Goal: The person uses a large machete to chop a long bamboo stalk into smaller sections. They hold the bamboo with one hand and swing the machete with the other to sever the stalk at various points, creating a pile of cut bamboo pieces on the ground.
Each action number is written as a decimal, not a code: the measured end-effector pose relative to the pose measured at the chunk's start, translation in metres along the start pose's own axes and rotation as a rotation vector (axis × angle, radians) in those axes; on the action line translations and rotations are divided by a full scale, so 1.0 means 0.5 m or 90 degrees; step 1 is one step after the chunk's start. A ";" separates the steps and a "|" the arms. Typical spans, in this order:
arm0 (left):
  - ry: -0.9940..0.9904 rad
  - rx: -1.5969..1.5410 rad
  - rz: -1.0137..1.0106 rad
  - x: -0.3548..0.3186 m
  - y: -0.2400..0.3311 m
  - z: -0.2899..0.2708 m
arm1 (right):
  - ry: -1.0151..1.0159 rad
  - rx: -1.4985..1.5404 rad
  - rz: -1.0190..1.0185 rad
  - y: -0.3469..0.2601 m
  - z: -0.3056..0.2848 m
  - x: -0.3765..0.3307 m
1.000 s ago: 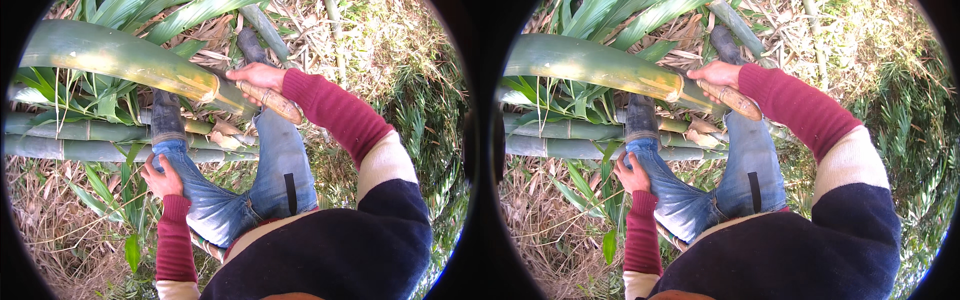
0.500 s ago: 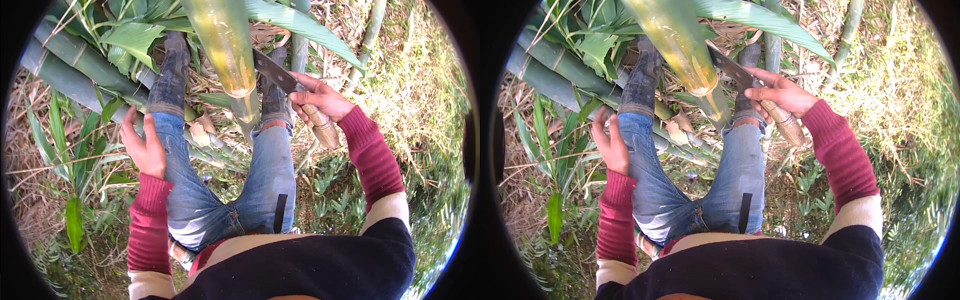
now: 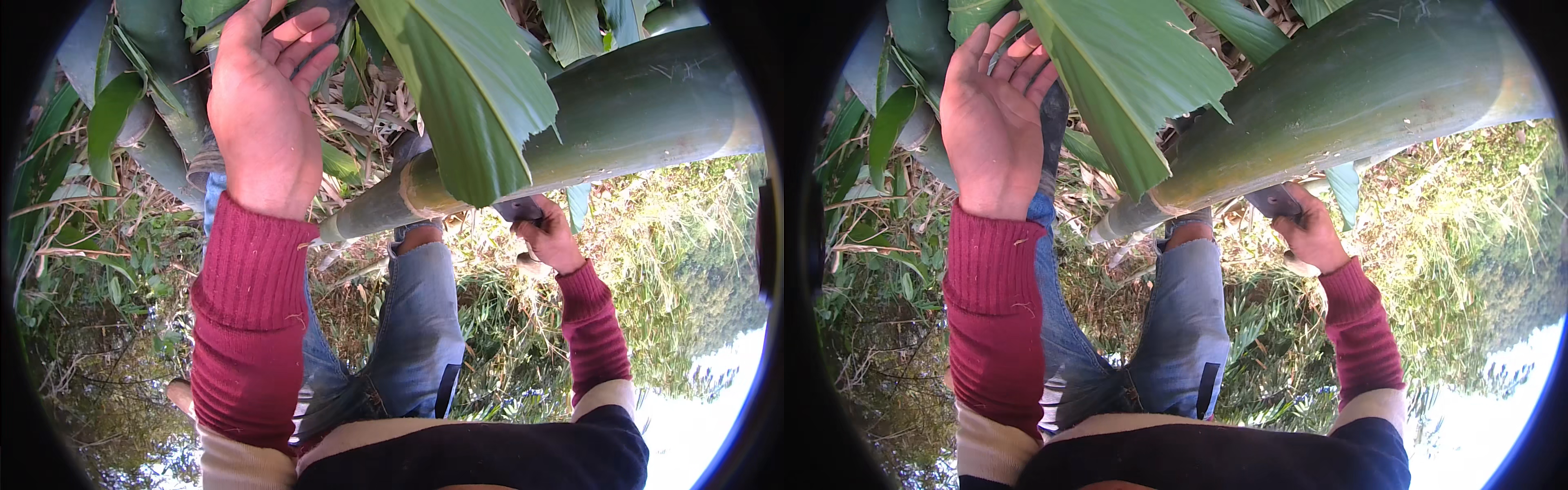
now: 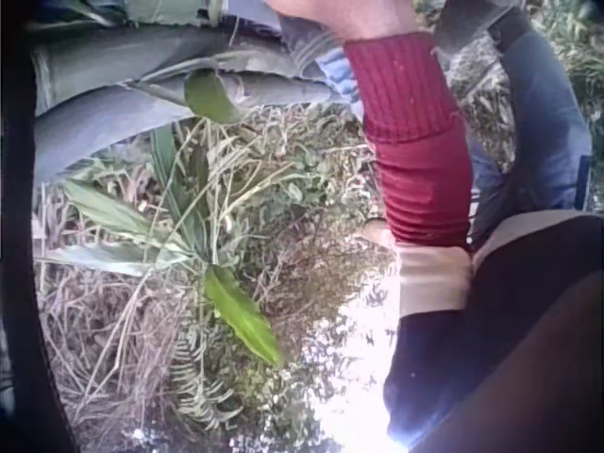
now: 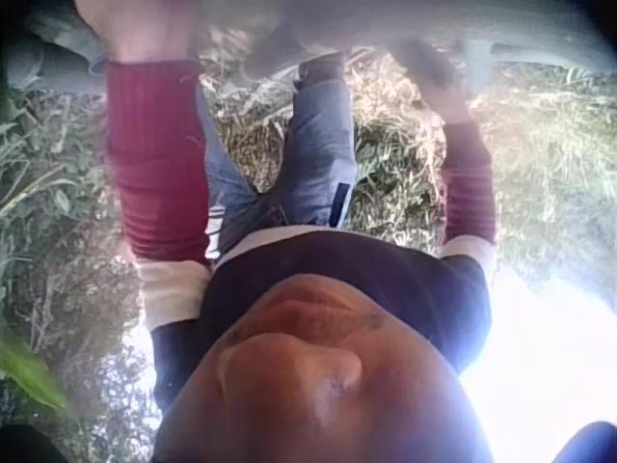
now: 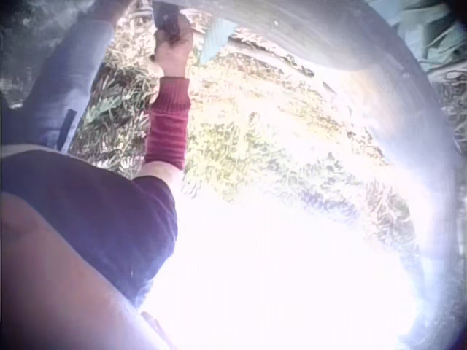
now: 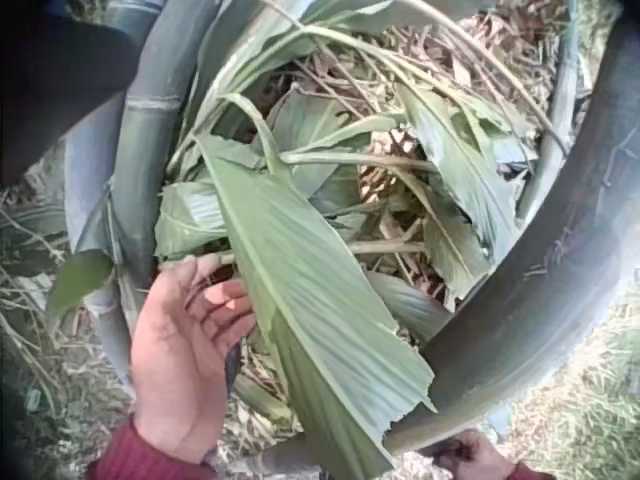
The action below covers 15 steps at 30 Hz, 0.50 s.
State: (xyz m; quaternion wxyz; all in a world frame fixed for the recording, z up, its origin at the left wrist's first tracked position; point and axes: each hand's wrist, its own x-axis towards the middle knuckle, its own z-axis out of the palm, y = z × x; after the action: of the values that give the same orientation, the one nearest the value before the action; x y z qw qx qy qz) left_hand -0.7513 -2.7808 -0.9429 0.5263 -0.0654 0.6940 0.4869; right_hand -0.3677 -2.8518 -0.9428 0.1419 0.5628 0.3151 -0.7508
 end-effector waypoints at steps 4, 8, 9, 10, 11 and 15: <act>-0.124 -0.115 -0.083 -0.013 0.031 0.008 | 0.112 -0.448 -0.342 -0.051 -0.002 0.048; -0.261 -0.040 0.011 0.006 0.036 -0.020 | 0.146 -0.315 -0.196 0.069 0.019 0.049; -0.240 0.015 0.062 0.007 0.068 -0.019 | 0.084 -0.292 -0.181 0.096 0.023 0.056; -0.230 0.047 0.119 0.027 0.070 -0.030 | 0.093 -0.170 -0.120 0.083 0.044 0.058; -0.218 0.071 0.175 0.055 0.072 -0.041 | 0.132 -0.243 -0.200 0.054 0.043 0.064; -0.259 0.125 0.244 0.135 0.082 -0.039 | 0.265 -0.461 -0.378 -0.012 0.048 0.054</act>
State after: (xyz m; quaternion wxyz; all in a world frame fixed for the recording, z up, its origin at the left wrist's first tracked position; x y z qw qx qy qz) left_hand -0.8185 -2.7457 -0.9722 0.5566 0.2171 0.6179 0.5112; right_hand -0.3983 -2.8585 -0.9622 0.0427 0.5016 0.7227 -0.4735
